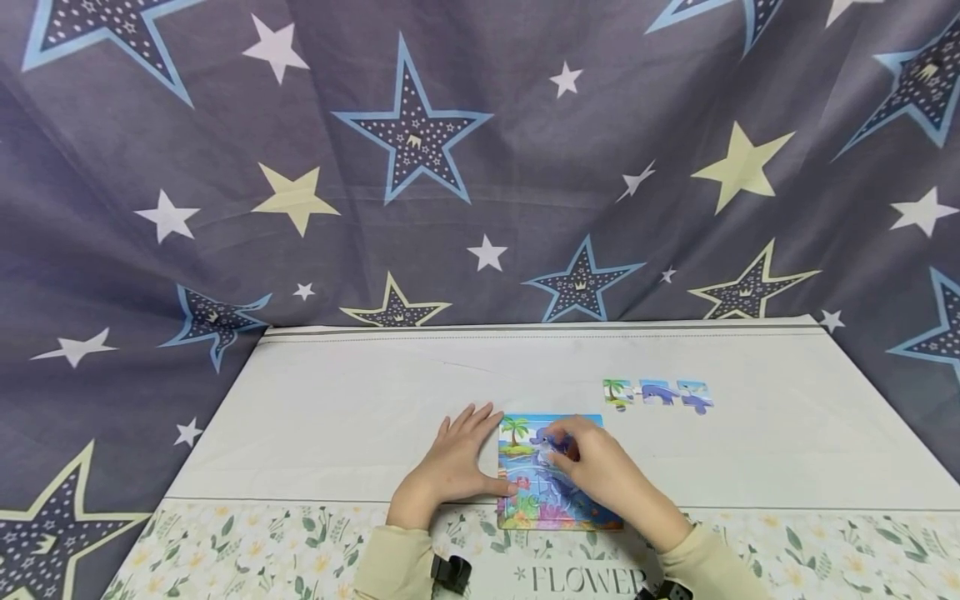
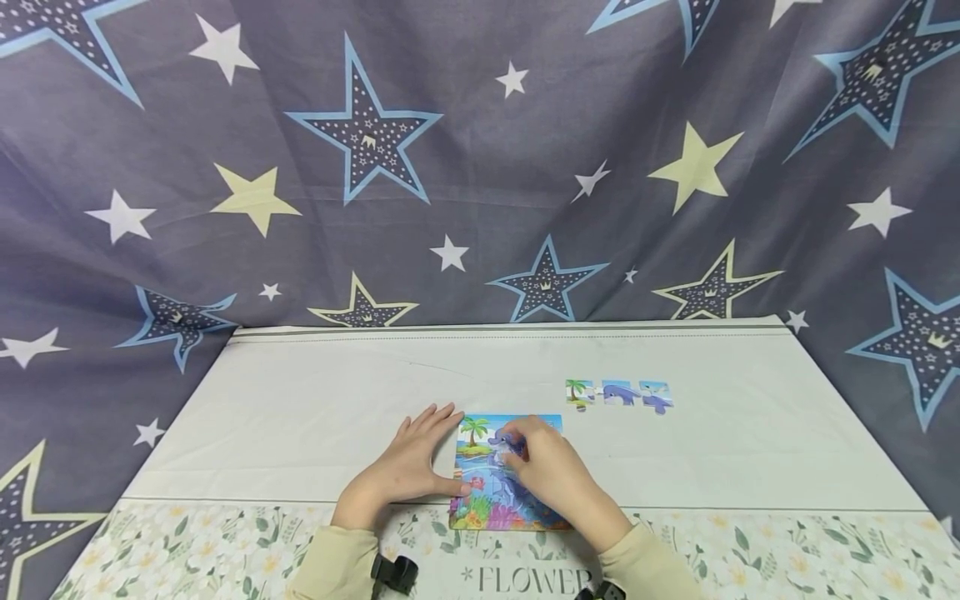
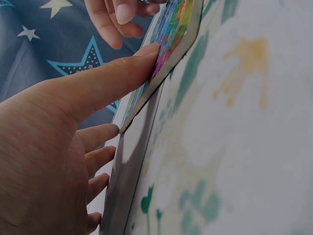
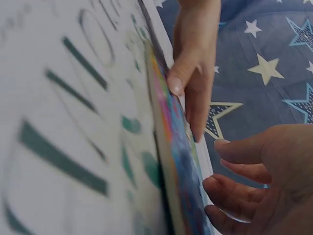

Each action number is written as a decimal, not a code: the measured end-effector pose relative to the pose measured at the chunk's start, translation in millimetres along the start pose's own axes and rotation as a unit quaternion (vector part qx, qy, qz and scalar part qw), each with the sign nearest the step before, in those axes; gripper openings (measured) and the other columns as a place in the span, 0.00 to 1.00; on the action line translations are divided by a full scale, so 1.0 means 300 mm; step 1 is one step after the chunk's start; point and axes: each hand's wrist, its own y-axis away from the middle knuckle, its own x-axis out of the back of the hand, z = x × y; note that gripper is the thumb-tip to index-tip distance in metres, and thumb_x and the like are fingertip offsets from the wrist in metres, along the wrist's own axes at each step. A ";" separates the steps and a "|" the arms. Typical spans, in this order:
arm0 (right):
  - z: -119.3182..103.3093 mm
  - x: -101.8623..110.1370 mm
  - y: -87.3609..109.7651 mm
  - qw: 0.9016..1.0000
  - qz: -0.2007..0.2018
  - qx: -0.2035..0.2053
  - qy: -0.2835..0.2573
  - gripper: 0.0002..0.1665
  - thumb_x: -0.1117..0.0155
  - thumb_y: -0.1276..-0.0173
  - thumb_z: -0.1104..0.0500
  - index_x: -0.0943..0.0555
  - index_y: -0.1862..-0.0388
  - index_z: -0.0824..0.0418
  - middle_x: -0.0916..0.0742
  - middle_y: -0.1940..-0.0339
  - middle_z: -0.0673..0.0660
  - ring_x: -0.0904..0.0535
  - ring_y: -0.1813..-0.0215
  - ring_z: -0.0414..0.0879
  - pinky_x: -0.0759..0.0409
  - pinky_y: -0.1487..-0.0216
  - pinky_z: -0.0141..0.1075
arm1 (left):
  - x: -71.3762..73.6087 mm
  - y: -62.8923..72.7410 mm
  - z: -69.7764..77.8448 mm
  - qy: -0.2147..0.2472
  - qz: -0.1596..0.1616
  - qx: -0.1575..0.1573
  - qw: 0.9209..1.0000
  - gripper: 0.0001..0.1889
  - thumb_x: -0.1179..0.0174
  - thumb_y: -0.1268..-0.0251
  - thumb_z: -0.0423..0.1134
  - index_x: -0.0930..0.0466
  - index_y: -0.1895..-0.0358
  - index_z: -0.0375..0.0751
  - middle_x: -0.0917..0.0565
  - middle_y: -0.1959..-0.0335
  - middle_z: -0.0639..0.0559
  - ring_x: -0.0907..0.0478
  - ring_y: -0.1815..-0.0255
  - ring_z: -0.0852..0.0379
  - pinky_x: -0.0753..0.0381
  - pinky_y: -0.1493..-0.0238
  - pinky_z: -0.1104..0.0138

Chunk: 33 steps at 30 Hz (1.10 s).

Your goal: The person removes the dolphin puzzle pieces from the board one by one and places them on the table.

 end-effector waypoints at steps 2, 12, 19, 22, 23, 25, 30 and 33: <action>-0.003 -0.012 0.003 1.000 -0.010 0.002 0.003 0.17 0.28 0.38 0.65 0.17 0.50 0.59 0.19 0.61 0.51 0.27 0.68 0.39 0.25 0.69 0.33 | -0.001 0.000 0.001 0.001 0.001 0.001 1.000 0.56 0.24 0.57 0.61 0.40 0.24 0.40 0.44 0.22 0.43 0.55 0.21 0.39 0.62 0.25 0.38; 0.003 -0.037 0.011 0.998 -0.042 0.034 0.029 0.22 0.25 0.40 0.59 0.18 0.47 0.60 0.21 0.61 0.50 0.28 0.64 0.40 0.23 0.64 0.36 | -0.002 0.000 0.001 -0.001 0.000 -0.001 1.000 0.56 0.24 0.56 0.60 0.40 0.24 0.40 0.44 0.22 0.43 0.55 0.21 0.39 0.62 0.25 0.38; -0.001 -0.049 0.008 0.996 -0.044 0.047 0.055 0.25 0.23 0.42 0.59 0.17 0.46 0.63 0.21 0.59 0.52 0.22 0.58 0.44 0.18 0.57 0.43 | 0.001 -0.001 -0.002 0.004 0.001 -0.004 1.000 0.56 0.24 0.56 0.59 0.40 0.24 0.40 0.44 0.22 0.42 0.55 0.21 0.38 0.62 0.25 0.38; -0.001 -0.051 0.006 0.995 -0.054 0.057 0.063 0.26 0.24 0.41 0.59 0.18 0.44 0.64 0.21 0.58 0.54 0.22 0.58 0.46 0.18 0.57 0.44 | 0.001 -0.001 -0.006 0.004 0.002 -0.006 1.000 0.56 0.24 0.56 0.59 0.40 0.24 0.40 0.43 0.22 0.42 0.55 0.21 0.38 0.62 0.25 0.38; -0.002 -0.051 0.006 0.994 -0.056 0.061 0.065 0.26 0.24 0.40 0.59 0.18 0.44 0.64 0.21 0.57 0.54 0.22 0.58 0.46 0.18 0.57 0.45 | 0.001 -0.001 -0.006 0.004 0.002 -0.006 1.000 0.56 0.24 0.56 0.59 0.40 0.24 0.40 0.43 0.22 0.42 0.55 0.21 0.38 0.62 0.26 0.38; -0.002 -0.051 0.006 0.994 -0.060 0.065 0.063 0.25 0.25 0.40 0.60 0.18 0.44 0.64 0.21 0.57 0.54 0.23 0.57 0.46 0.18 0.57 0.45 | -0.001 -0.001 -0.008 0.003 0.002 -0.006 1.000 0.56 0.24 0.56 0.60 0.41 0.24 0.40 0.44 0.22 0.42 0.55 0.21 0.39 0.62 0.26 0.38; -0.002 -0.050 0.012 0.994 -0.061 0.066 0.056 0.23 0.25 0.39 0.60 0.18 0.45 0.64 0.20 0.56 0.54 0.22 0.56 0.47 0.18 0.56 0.46 | -0.003 -0.002 -0.008 0.001 -0.004 -0.002 1.000 0.56 0.25 0.55 0.61 0.42 0.23 0.42 0.45 0.21 0.43 0.56 0.21 0.39 0.63 0.26 0.38; -0.001 -0.049 0.015 0.994 -0.059 0.070 0.054 0.23 0.25 0.39 0.60 0.18 0.46 0.63 0.21 0.57 0.54 0.22 0.56 0.48 0.18 0.57 0.46 | -0.003 -0.001 -0.005 0.000 -0.006 -0.001 1.000 0.57 0.25 0.55 0.62 0.42 0.23 0.42 0.45 0.21 0.43 0.56 0.21 0.39 0.63 0.26 0.37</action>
